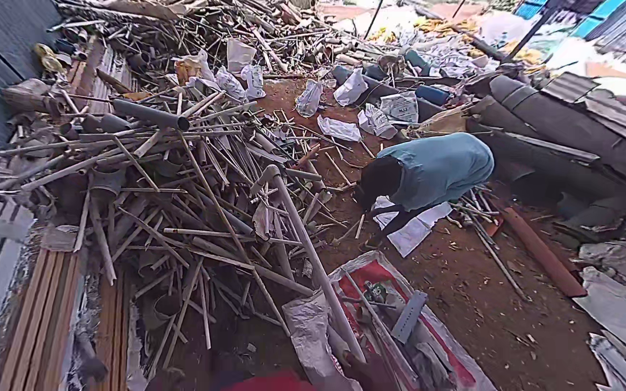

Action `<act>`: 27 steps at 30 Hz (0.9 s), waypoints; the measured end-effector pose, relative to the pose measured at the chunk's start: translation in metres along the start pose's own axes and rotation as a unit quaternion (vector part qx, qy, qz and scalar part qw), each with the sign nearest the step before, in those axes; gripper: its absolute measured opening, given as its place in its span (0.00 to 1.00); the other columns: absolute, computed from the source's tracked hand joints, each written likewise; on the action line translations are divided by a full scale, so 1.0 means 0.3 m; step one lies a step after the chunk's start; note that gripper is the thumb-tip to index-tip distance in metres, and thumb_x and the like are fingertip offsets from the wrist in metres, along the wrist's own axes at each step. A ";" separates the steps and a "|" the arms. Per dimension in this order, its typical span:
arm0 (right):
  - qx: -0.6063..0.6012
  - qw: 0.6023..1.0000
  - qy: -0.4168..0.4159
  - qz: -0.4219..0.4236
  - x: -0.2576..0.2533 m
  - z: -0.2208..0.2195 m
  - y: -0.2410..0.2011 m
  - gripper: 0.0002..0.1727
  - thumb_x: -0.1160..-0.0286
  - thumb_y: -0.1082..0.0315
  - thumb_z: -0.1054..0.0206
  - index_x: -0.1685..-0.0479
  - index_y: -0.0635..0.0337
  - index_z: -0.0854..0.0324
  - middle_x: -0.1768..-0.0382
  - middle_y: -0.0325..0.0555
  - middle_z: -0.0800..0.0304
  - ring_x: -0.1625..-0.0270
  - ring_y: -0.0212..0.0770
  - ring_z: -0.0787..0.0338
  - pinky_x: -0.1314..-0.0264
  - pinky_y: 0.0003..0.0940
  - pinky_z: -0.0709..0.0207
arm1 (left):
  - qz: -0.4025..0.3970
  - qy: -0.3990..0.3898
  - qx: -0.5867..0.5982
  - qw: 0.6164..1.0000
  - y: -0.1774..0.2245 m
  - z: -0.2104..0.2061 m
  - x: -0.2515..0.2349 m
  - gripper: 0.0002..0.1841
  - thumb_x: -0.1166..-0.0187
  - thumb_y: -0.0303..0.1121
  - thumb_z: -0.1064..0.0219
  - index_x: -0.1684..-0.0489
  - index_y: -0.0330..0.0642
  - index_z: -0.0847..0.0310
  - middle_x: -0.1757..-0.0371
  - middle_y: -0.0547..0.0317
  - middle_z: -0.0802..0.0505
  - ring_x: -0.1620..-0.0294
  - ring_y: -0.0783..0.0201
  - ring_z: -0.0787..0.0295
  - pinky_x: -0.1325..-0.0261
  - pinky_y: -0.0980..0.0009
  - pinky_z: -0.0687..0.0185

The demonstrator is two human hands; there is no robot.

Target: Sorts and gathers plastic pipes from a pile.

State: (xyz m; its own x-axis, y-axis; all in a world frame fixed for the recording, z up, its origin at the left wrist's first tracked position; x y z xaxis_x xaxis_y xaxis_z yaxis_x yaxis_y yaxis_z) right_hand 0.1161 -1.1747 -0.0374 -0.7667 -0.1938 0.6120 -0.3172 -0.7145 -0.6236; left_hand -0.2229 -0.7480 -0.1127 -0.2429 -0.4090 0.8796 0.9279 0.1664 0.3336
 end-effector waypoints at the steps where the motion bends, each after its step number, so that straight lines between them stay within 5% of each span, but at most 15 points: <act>1: 0.004 1.000 0.002 0.002 0.019 0.000 0.043 0.19 0.29 0.51 0.23 0.68 0.61 0.14 0.85 0.40 0.21 0.84 0.37 0.24 0.77 0.39 0.27 | -0.017 0.016 0.003 1.000 -0.054 -0.017 -0.055 0.20 0.11 0.36 0.41 0.33 0.26 0.21 0.42 0.30 0.11 0.47 0.40 0.10 0.43 0.42 0.16; 7: -0.056 0.998 -0.012 0.017 0.116 0.009 0.154 0.13 0.25 0.61 0.26 0.72 0.60 0.18 0.92 0.33 0.30 0.91 0.29 0.34 0.87 0.28 0.37 | 0.011 0.035 0.020 0.999 -0.067 -0.064 0.013 0.20 0.09 0.40 0.42 0.26 0.41 0.22 0.41 0.42 0.08 0.43 0.46 0.11 0.42 0.41 0.18; 12: -0.045 0.998 -0.038 0.017 0.125 0.047 0.199 0.15 0.24 0.61 0.27 0.74 0.60 0.20 0.92 0.33 0.31 0.92 0.29 0.35 0.87 0.28 0.38 | 0.081 0.040 0.007 0.996 -0.302 -0.130 0.100 0.22 0.11 0.42 0.41 0.29 0.36 0.22 0.46 0.39 0.07 0.50 0.44 0.10 0.47 0.42 0.18; 16: -0.017 0.998 -0.044 0.029 0.097 0.055 0.178 0.13 0.26 0.61 0.26 0.72 0.59 0.18 0.92 0.33 0.32 0.92 0.29 0.37 0.87 0.28 0.39 | 0.152 0.019 0.006 0.988 -0.470 -0.161 0.134 0.24 0.14 0.42 0.36 0.28 0.32 0.23 0.41 0.36 0.09 0.42 0.40 0.11 0.39 0.36 0.20; 18: 0.015 0.998 -0.044 0.036 0.070 0.050 0.161 0.16 0.29 0.58 0.24 0.74 0.60 0.18 0.91 0.35 0.31 0.90 0.31 0.34 0.85 0.32 0.37 | 0.152 0.007 0.008 0.988 -0.466 -0.159 0.129 0.23 0.13 0.42 0.37 0.28 0.34 0.24 0.43 0.38 0.09 0.51 0.46 0.10 0.46 0.44 0.16; 21: 0.047 0.996 -0.065 0.048 0.025 0.005 0.108 0.18 0.32 0.53 0.23 0.70 0.61 0.17 0.88 0.36 0.27 0.88 0.34 0.29 0.82 0.36 0.31 | 0.109 -0.009 0.056 0.992 -0.296 -0.115 0.104 0.22 0.09 0.42 0.42 0.25 0.36 0.26 0.45 0.39 0.10 0.60 0.53 0.10 0.53 0.55 0.15; 27: 0.092 0.979 -0.155 0.090 -0.052 -0.226 -0.166 0.18 0.41 0.49 0.23 0.76 0.54 0.19 0.89 0.34 0.26 0.88 0.32 0.28 0.82 0.33 0.31 | -0.118 -0.055 0.201 0.971 0.342 0.060 0.013 0.22 0.11 0.37 0.37 0.22 0.37 0.28 0.39 0.46 0.11 0.49 0.62 0.10 0.44 0.65 0.14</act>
State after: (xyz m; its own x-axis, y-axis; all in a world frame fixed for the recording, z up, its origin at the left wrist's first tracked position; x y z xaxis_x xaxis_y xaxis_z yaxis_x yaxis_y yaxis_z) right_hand 0.1061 -1.0905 -0.0488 -0.5859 -0.5026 0.6357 -0.0643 -0.7531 -0.6547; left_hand -0.1336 -0.7165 -0.0689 -0.4844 -0.3834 0.7863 0.6631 0.4253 0.6159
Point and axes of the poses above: each hand's wrist, its own x-axis away from the middle knuckle, its own z-axis out of the back of the hand, y = z × x, the point moved 7 cm from there along -x, towards the middle knuckle
